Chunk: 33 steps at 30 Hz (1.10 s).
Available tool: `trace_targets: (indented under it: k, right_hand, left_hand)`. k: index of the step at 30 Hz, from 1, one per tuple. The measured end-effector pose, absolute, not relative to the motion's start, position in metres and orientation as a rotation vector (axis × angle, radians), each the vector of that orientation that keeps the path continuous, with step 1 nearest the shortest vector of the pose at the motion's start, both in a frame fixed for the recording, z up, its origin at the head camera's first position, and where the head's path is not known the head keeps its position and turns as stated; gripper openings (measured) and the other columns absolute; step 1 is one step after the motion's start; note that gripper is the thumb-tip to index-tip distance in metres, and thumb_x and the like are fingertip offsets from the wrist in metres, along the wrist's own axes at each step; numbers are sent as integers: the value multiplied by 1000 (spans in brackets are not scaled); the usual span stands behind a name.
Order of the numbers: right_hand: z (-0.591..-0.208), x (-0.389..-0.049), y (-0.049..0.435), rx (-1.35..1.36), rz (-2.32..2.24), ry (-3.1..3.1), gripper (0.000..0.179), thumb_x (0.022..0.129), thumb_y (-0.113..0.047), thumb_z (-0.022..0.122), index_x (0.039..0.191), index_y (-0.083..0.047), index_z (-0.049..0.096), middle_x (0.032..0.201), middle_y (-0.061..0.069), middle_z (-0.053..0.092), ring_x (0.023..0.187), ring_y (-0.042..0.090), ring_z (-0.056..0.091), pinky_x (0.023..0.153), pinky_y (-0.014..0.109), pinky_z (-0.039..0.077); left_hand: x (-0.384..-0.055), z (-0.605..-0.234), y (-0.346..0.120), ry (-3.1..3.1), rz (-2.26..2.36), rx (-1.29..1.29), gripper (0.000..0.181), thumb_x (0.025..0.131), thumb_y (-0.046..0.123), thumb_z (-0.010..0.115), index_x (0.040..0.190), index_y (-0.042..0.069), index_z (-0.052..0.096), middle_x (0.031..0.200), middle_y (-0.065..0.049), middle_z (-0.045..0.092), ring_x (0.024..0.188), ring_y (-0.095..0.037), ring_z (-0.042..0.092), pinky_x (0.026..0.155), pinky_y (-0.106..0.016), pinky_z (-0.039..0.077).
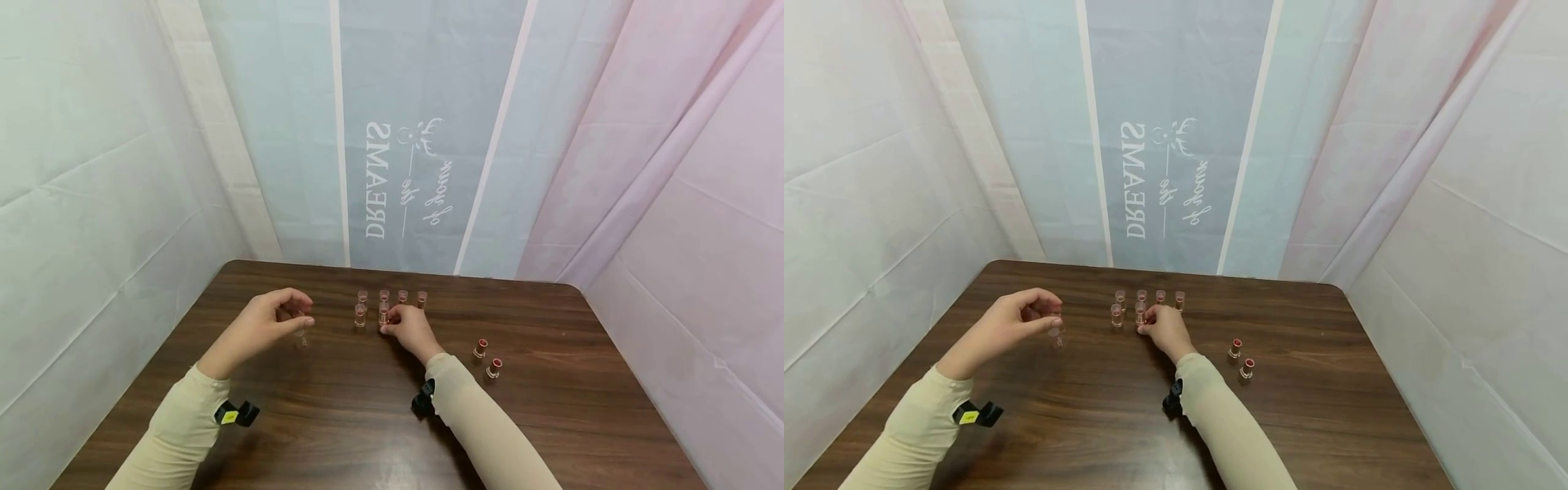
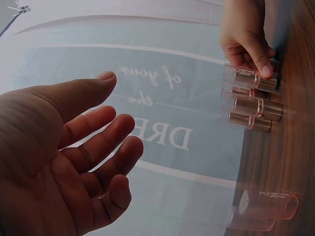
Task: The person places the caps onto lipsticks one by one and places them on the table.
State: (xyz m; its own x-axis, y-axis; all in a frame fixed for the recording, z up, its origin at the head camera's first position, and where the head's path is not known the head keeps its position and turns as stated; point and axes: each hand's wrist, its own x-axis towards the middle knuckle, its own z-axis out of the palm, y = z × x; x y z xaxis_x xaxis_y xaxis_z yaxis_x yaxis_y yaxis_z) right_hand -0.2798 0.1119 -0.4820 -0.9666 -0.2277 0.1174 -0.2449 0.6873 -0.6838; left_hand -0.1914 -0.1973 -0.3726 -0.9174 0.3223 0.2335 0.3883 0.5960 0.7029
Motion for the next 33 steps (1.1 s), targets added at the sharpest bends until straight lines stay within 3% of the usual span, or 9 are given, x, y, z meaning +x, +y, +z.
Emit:
trace_targets:
  k: [19,25,33]
  right_hand:
    - [-483,-281,108,394,1114,-2918,18,89,-19,82,102,-10,75,96,2,74,89,16,67,85,40,56]
    - [-480,-277,109,388,1147,-2915,26,87,-17,84,107,-8,73,100,4,74,93,19,68,86,41,57]
    - [-459,-261,122,387,1069,-2876,33,88,-18,83,117,-6,72,106,7,73,99,22,69,87,42,57]
  left_hand:
    - [-187,-369,-195,-2759,-1256,-638,28,93,35,78,115,21,68,102,2,70,79,-18,67,68,-29,55]
    - [-188,-370,-195,-2770,-1271,-651,26,93,33,77,114,21,68,98,2,69,79,-24,69,67,-30,54]
    - [-187,-368,-197,-2783,-1264,-659,26,94,34,77,114,20,68,98,1,69,78,-21,69,69,-31,55]
